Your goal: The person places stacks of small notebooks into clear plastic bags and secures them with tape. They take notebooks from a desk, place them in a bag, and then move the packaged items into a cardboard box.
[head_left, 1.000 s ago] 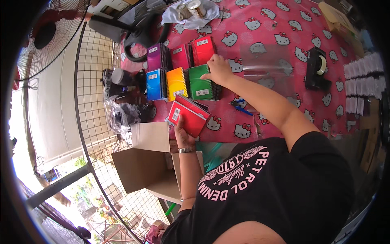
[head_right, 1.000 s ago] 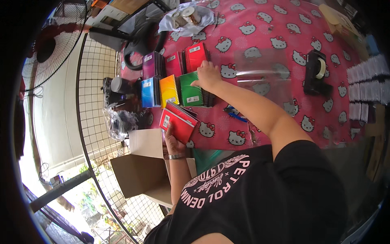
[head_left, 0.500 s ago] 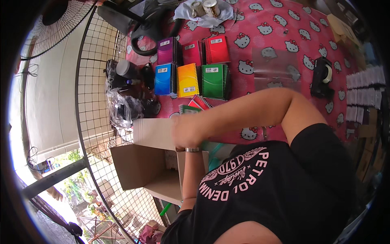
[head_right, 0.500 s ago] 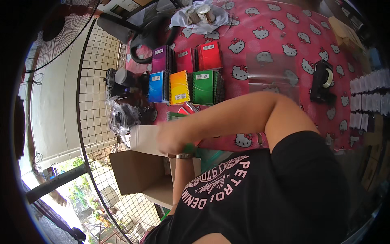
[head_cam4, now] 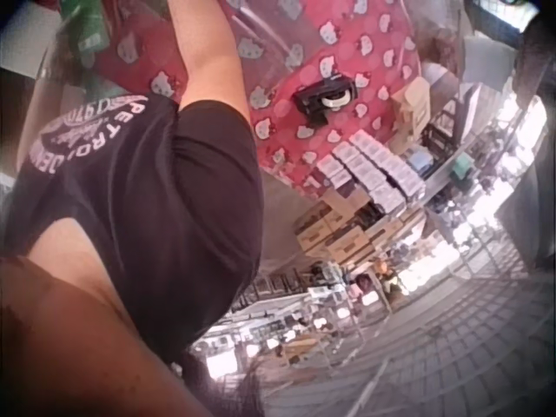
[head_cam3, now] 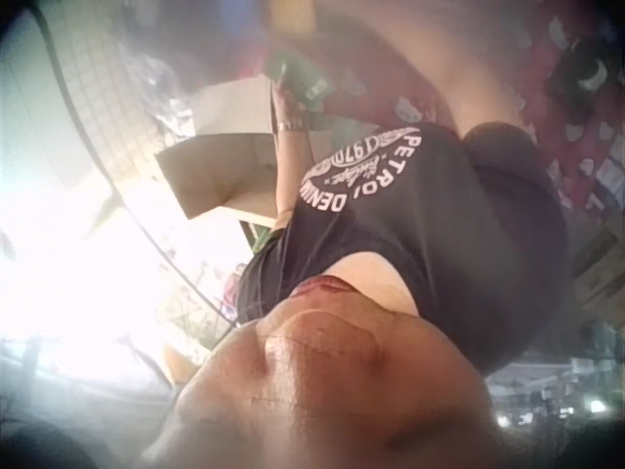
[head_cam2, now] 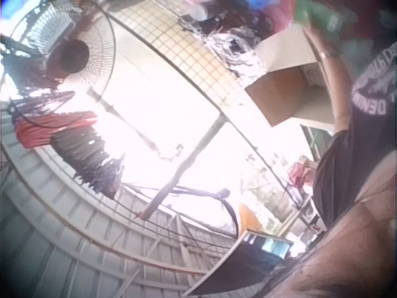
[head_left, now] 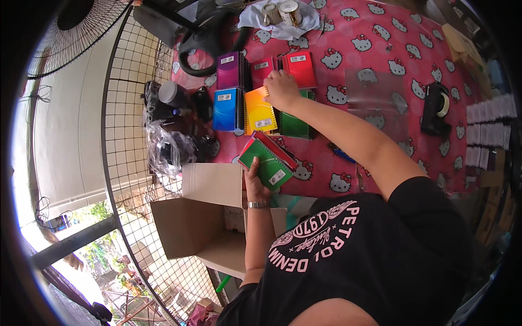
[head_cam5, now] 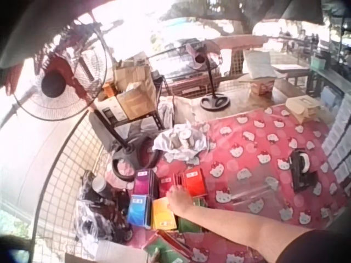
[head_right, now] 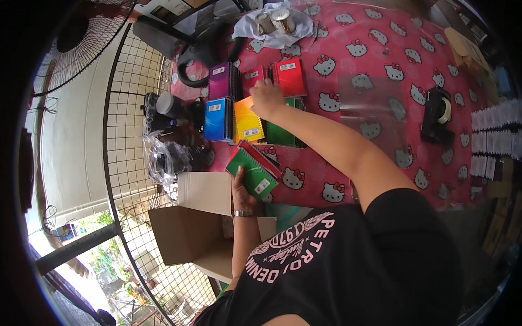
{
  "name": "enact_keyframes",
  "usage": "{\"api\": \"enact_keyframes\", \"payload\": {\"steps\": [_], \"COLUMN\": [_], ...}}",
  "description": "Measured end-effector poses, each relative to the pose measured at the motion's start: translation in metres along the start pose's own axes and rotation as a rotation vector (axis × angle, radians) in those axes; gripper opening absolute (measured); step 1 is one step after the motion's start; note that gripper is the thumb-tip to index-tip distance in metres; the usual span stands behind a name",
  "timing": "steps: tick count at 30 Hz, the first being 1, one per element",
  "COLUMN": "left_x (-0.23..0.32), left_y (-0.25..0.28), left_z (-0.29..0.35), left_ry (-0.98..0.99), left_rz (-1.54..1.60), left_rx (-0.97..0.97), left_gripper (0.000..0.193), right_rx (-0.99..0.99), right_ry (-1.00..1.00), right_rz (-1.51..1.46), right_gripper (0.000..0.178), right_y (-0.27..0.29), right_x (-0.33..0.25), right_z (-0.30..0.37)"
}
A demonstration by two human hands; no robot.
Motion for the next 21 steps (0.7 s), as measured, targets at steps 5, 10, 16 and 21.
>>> {"api": "enact_keyframes", "payload": {"steps": [5, 10, 16, 21], "left_x": [-0.003, -0.01, 0.002, -0.02], "left_y": [0.032, 0.045, 0.04, 0.066], "left_z": [0.007, 0.001, 0.01, 0.018], "left_ry": [0.141, -0.025, 0.043, 0.121], "left_rz": [0.141, 0.14, 0.237, 0.009], "left_rx": [0.066, -0.037, -0.295, -0.133], "left_gripper": [0.04, 0.049, 0.074, 0.055], "right_rx": [-0.334, -0.489, -0.252, -0.158], "right_ry": [0.446, 0.888, 0.155, -0.281], "right_rz": [-0.159, 0.088, -0.364, -0.117], "right_gripper": [0.019, 0.017, 0.052, 0.08], "right_y": [0.099, 0.02, 0.002, -0.058], "right_x": [-0.121, -0.2, -0.153, -0.102], "right_z": [-0.003, 0.073, -0.018, -0.026]}}
Point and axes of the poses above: each hand's wrist, its own z-axis away from the middle knuckle, its own y-axis out of the back of the hand, x = y × z, the point moved 3 cm from there along -z, towards the middle knuckle, and after that the axes turned 1 degree about y, right-handed, at the moved point
